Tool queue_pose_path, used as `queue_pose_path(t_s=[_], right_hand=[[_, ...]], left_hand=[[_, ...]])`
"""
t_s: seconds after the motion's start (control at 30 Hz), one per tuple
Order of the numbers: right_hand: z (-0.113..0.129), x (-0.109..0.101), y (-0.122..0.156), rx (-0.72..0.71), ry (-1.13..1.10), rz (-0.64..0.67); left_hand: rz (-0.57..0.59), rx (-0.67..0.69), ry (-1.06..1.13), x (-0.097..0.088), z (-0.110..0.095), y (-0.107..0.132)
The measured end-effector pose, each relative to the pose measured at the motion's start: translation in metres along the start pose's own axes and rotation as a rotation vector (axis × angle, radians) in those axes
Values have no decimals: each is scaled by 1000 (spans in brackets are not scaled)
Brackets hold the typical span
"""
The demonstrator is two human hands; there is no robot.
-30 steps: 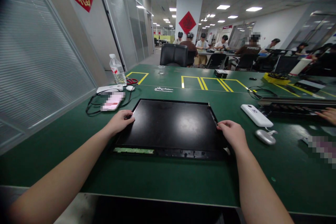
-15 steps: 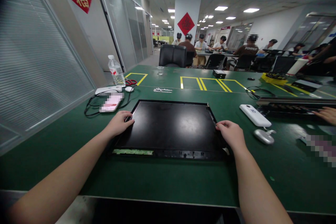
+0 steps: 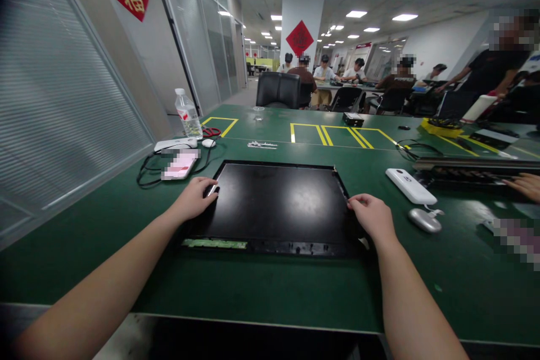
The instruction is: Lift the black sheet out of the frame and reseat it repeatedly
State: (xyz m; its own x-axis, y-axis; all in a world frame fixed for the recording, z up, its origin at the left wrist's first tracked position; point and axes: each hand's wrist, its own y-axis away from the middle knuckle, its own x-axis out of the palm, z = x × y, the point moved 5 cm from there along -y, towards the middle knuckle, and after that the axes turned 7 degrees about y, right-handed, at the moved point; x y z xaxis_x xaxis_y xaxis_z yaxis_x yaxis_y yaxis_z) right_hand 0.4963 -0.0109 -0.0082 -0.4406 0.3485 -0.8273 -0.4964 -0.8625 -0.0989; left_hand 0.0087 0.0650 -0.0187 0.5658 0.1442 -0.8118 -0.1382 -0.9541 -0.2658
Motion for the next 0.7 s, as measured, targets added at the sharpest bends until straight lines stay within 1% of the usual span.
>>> queue_pose_path(t_s=[0.07,0.13,0.17,0.23,0.33,0.43,0.5,0.7], right_hand=[[1,-1,1,12,8,5],[1,-2,2,26,18,8],[2,-2,2,29,19,8],[2,-2,2,27,19,15],[1,-1,1,5,18,18],[1,-1,1,-12,23,3],[1,-1,1,-20,28,-4],[2,-1,1,-29,39,-9]], left_hand=[[-7,56,-11,-3,-8,3],[30,163,20,-6,-22,8],[84,230,57,-6,-31,11],[252,359,132,-6,-48,19],[452,464,215,-6,-69,30],[560,477,232,-6,-81,37],[599,483,233,-5,-85,39],[638,494,237,-2,-88,43]])
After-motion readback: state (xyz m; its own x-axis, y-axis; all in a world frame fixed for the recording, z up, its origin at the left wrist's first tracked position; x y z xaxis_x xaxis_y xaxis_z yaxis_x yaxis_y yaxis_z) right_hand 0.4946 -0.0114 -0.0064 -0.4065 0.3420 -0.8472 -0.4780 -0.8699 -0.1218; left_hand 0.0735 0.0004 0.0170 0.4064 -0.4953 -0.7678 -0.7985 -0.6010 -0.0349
